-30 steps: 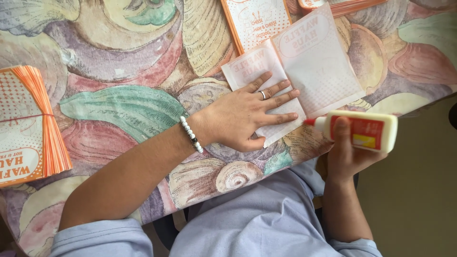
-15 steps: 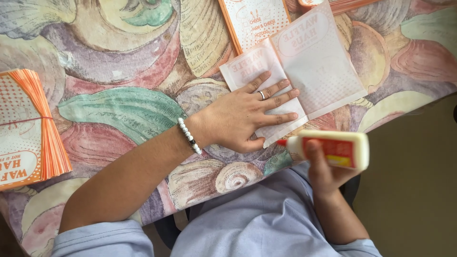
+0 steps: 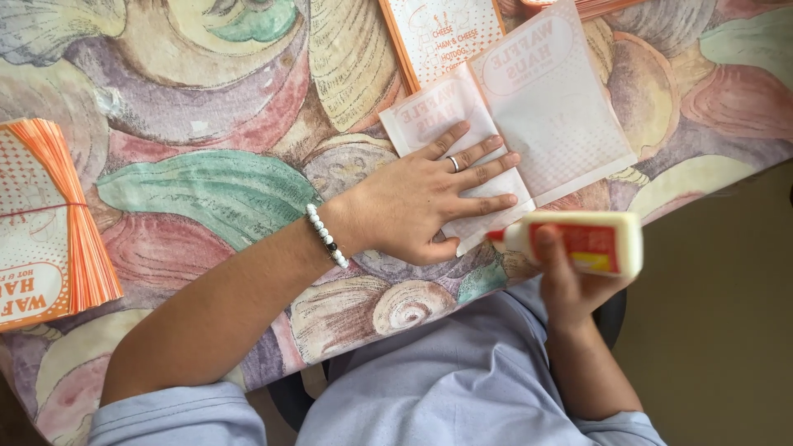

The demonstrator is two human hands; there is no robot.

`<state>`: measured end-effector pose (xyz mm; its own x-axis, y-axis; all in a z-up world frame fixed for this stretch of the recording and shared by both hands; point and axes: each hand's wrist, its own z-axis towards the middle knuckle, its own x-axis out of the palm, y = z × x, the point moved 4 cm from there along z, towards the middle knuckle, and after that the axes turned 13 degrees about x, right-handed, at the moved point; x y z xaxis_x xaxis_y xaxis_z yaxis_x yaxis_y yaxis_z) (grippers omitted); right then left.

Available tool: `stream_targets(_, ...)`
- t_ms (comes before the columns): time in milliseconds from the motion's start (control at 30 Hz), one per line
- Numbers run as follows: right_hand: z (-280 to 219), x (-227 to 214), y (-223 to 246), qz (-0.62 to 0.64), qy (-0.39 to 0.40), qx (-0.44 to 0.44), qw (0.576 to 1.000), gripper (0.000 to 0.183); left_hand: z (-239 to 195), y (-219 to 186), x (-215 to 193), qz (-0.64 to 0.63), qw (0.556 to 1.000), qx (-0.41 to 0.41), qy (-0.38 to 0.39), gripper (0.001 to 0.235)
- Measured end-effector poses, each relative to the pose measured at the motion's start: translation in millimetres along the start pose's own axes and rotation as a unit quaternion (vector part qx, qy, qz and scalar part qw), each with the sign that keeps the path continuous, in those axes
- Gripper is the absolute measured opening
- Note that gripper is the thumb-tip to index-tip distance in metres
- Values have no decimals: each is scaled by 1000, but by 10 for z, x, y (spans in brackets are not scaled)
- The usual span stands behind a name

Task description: Applying glue to the edges of paper bags and folding them to assemble or seal them.

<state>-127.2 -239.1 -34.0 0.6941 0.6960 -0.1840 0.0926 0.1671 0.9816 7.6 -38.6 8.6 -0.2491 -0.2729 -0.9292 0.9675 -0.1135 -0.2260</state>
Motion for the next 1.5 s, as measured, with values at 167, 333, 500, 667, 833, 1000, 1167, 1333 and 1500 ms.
stream_targets(167,153,-68,80,3,-23,-24,999,57,5,-6,-3,-3,1000,-4,21,77)
stream_targets(333,317,-93,154,30,-39,-95,994,57,19,-6,-18,0,1000,-1,26,76)
stream_targets(500,394,-47,310,5,-60,-100,993,23,21,-9,-20,-2,1000,-6,26,78)
stream_targets(667,579,-227,334,123,-63,12,990,29,126,-102,-16,10,995,-59,76,61)
stream_targets(833,785,-511,277,201,-64,91,973,29,249,-118,-51,78,981,-69,163,58)
stream_targets(1000,842,-731,343,206,-96,88,970,37,518,-28,127,190,972,-47,127,71)
stream_targets(1167,860,-746,370,195,-84,67,975,41,932,-130,287,223,951,-193,-96,40)
stream_targets(1333,826,-788,199,187,-101,64,975,33,667,-201,-250,46,985,-110,-126,23)
stream_targets(1500,367,-564,11,167,-40,22,985,39,221,-320,99,152,985,-78,35,51)
